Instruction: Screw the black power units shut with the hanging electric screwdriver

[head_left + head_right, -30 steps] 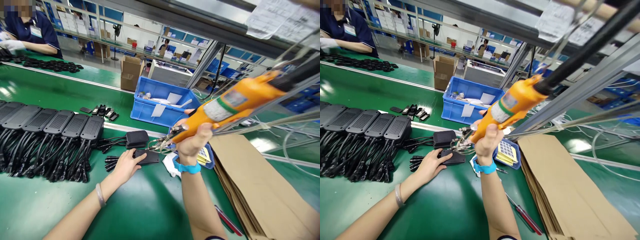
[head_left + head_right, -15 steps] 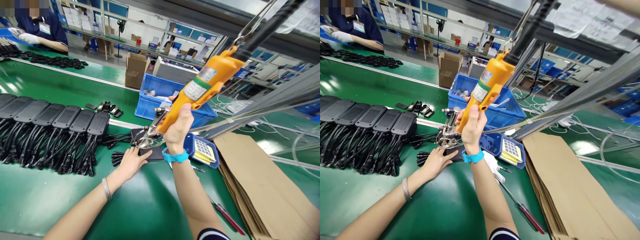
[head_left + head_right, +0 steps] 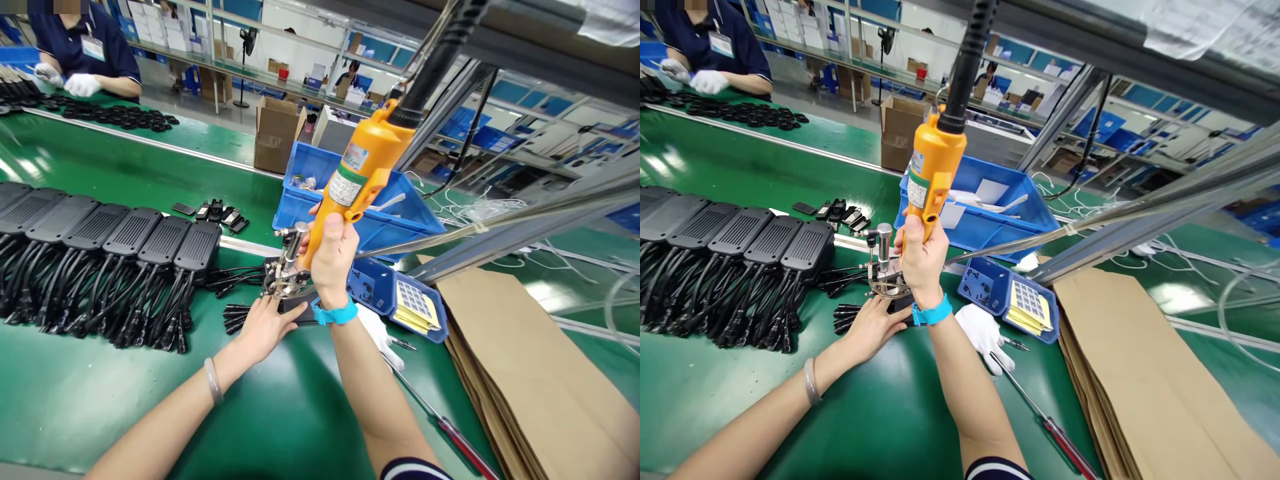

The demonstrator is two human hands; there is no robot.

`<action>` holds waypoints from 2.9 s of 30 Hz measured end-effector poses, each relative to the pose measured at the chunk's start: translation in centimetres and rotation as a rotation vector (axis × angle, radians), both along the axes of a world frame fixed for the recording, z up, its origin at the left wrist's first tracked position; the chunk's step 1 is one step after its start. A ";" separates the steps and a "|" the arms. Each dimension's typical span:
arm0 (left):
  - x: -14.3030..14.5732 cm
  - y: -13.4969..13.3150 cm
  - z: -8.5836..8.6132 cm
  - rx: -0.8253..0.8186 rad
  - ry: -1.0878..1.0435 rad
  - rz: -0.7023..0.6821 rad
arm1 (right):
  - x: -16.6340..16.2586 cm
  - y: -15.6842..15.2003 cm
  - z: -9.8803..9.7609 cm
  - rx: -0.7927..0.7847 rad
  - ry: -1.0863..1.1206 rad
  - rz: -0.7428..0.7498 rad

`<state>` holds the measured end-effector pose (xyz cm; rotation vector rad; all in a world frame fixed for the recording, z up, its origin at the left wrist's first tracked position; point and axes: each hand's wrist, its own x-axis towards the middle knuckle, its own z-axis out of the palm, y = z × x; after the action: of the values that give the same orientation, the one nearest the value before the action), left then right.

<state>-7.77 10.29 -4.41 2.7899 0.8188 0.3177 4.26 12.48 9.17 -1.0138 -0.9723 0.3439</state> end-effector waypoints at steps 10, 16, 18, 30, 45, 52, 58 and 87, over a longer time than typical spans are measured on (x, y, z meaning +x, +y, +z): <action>-0.6 0.3 0.2 -0.020 -0.081 -0.057 | 0.0 -3.8 2.6 0.209 -0.003 -0.156; -0.6 1.0 -0.4 -0.157 -0.293 -0.022 | 1.0 -6.2 7.5 0.279 -0.003 -0.236; -0.5 1.3 -0.8 -0.215 -0.370 0.010 | 1.1 -6.3 7.3 0.260 -0.002 -0.207; -0.4 1.3 -1.5 -0.243 -0.451 0.045 | -0.1 -5.5 0.9 0.109 0.030 -0.158; -0.2 1.1 -2.5 -0.279 -0.491 0.081 | -1.5 -6.0 -1.2 0.133 0.018 -0.068; -1.3 1.4 0.6 0.064 -0.434 -0.040 | 2.3 -9.1 3.1 0.142 0.219 -0.108; -0.3 6.0 4.2 0.028 -0.255 0.179 | 5.8 -10.0 6.6 0.198 0.128 -0.120; -0.8 0.4 -0.3 0.104 -0.024 0.014 | 7.0 -7.6 -2.4 0.020 0.095 -0.131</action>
<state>-8.57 10.66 -4.75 2.8716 0.8392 0.4071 11.25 4.91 6.77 -1.0288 -0.8177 0.2708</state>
